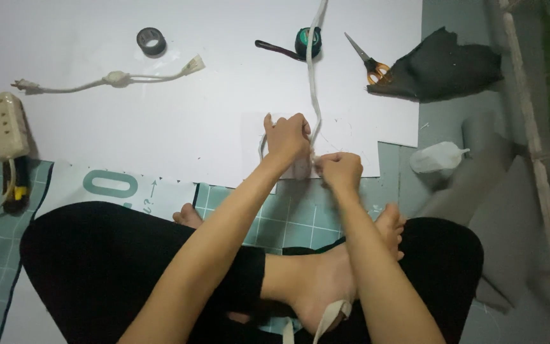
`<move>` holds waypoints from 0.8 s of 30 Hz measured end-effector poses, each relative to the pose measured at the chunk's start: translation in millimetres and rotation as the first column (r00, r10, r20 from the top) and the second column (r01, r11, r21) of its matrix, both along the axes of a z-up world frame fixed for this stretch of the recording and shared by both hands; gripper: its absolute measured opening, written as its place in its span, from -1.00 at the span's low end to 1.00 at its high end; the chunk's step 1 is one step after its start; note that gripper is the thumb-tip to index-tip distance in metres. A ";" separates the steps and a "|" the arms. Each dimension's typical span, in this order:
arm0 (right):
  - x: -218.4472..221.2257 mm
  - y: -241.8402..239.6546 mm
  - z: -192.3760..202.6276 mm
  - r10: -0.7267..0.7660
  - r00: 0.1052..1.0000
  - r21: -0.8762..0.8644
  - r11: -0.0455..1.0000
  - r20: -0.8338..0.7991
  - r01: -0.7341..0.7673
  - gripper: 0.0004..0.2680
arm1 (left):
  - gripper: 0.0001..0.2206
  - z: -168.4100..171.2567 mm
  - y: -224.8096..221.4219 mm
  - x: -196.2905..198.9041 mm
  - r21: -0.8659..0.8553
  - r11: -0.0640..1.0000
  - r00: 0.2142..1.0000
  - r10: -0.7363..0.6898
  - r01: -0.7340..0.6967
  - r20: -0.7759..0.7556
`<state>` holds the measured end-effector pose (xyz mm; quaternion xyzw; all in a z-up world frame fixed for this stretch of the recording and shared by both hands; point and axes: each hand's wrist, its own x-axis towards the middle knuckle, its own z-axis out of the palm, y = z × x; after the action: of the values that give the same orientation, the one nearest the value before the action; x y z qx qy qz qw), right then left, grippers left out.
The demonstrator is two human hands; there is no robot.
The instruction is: Applying glue to a flexible white strip and attaching it to a board along a drawn outline.
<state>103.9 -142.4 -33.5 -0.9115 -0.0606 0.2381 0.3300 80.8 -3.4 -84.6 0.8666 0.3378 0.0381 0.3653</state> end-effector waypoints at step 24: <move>10.5 4.5 -2.9 0.123 0.992 -0.138 0.983 -0.012 -0.123 -0.92 | -0.68 24.0 -8.3 -15.3 -0.001 1.000 0.998 -0.030 0.030 0.060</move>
<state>114.5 -137.9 -36.3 -0.9263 -0.0996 0.2631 0.2506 65.5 -11.6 -60.6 0.8697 0.3137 0.0580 0.3766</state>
